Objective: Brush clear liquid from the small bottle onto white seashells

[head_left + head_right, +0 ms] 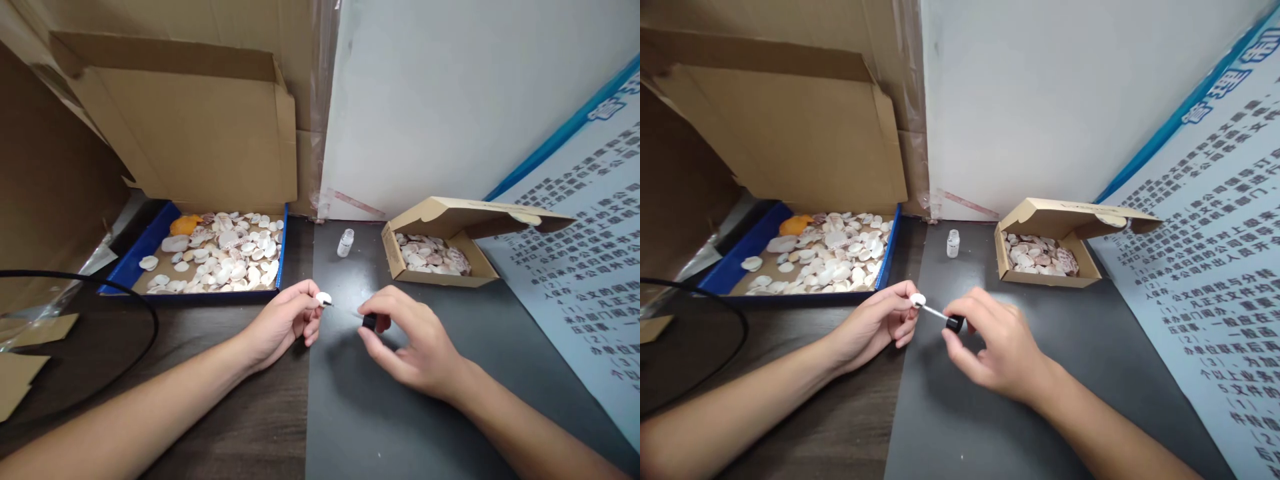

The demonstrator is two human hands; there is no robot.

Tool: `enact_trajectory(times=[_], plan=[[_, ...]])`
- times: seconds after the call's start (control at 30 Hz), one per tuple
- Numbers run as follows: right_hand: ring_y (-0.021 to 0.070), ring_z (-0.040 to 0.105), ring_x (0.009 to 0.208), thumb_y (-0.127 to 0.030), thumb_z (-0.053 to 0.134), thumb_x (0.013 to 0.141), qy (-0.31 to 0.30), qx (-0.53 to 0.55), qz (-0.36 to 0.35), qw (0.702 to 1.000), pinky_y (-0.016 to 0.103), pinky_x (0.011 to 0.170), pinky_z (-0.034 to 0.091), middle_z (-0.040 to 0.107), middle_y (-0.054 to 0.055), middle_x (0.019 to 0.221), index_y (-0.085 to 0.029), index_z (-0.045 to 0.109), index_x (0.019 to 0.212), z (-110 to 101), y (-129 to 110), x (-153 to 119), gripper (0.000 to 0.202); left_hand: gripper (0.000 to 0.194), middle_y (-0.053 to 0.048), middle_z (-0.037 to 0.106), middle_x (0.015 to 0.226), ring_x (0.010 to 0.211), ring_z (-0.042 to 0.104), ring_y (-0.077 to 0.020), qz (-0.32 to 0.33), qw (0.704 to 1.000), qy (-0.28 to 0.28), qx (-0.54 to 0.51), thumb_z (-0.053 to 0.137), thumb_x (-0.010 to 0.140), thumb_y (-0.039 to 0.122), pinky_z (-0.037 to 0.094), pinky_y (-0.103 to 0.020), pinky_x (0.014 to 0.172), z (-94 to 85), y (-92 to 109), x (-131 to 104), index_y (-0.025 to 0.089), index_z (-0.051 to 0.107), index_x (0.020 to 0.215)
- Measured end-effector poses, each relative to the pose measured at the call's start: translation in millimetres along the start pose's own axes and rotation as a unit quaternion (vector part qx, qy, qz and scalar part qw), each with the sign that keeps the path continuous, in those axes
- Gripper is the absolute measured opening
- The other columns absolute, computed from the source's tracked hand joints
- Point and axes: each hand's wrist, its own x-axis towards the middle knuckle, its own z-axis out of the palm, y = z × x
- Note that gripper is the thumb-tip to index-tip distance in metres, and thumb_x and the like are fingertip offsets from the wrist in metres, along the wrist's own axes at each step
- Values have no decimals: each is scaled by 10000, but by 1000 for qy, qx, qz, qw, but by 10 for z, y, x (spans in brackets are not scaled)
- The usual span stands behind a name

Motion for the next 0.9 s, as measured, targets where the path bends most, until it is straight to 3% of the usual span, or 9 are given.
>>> enact_trajectory(times=[0.13,0.5,0.63,0.77,0.9], plan=[[116,563,597,-142,584,894,18,-28,30,999,255,581,464,570,-3,774,-201,567,975,-5,-18,-2,102,139,46,501,598,456,414,-61,-2,1000,2,0,635,784,174,397,-180,440,-4,-5,2,173,507,729],[119,569,598,-144,593,875,6,-8,6,1000,253,569,466,600,2,778,-211,571,964,-14,-46,-1,114,117,43,500,600,460,418,-64,-5,1000,1,-6,625,794,168,394,-182,445,-13,-3,-7,171,520,741],[122,555,583,-147,591,878,28,-37,38,998,260,573,459,563,-11,736,-213,581,946,-14,-55,5,96,128,44,498,609,455,417,-61,-5,1000,9,-3,638,788,173,393,-185,444,-9,-2,-10,170,522,735],[122,569,599,-143,598,877,7,-5,3,1000,252,572,462,595,-1,766,-210,575,963,-15,-56,4,112,117,43,502,604,463,416,-63,-4,1000,-1,-7,636,794,175,392,-185,446,-6,3,-7,167,533,737],[117,552,581,-164,590,890,18,-52,51,997,259,577,455,561,-10,745,-202,586,951,0,-2,3,72,105,52,492,584,462,414,-66,-6,1000,-10,9,658,810,214,392,-188,453,-9,1,-10,167,575,767]])
